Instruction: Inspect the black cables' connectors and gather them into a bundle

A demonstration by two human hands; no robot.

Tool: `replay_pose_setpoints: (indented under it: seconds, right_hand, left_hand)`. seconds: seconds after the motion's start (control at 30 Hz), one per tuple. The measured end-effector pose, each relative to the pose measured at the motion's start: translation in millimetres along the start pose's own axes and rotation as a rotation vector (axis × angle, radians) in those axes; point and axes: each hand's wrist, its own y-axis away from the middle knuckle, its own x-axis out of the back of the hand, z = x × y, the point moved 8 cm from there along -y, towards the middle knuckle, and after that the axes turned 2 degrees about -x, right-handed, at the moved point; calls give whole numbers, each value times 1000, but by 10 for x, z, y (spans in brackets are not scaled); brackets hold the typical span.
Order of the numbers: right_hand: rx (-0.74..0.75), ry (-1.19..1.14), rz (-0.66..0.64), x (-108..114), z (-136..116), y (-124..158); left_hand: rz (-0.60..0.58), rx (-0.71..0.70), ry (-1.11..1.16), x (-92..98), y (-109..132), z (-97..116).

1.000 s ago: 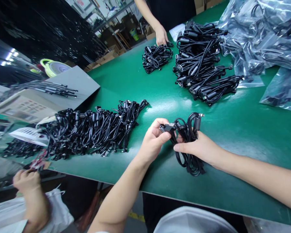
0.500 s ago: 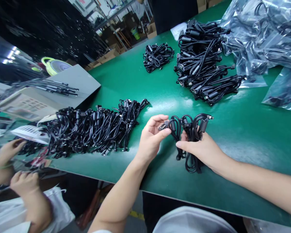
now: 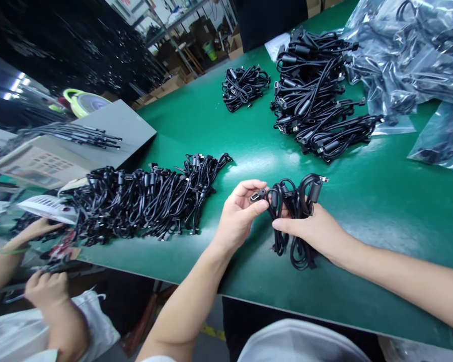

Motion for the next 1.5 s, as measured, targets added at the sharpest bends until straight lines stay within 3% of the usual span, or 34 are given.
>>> replay_pose_setpoints:
  seconds: [0.37, 0.6, 0.67, 0.8, 1.07, 1.5]
  right_hand:
    - [-26, -79, -61, -26, 39, 4]
    - [-134, -450, 34, 126, 85, -101]
    - [-134, -510, 70, 193, 71, -135]
    - [-126, -569, 131, 302, 33, -168]
    - [-132, -579, 103, 300, -101, -162]
    - [-98, -602, 3, 230, -151, -158]
  left_hand:
    - [-28, -20, -14, -18, -1, -10]
    - [-55, 130, -49, -24, 23, -116]
    - [-113, 199, -73, -60, 50, -147]
    - [-350, 319, -96, -250, 161, -193]
    - [-273, 172, -197, -218, 134, -76]
    - [-320, -84, -393, -227, 112, 28]
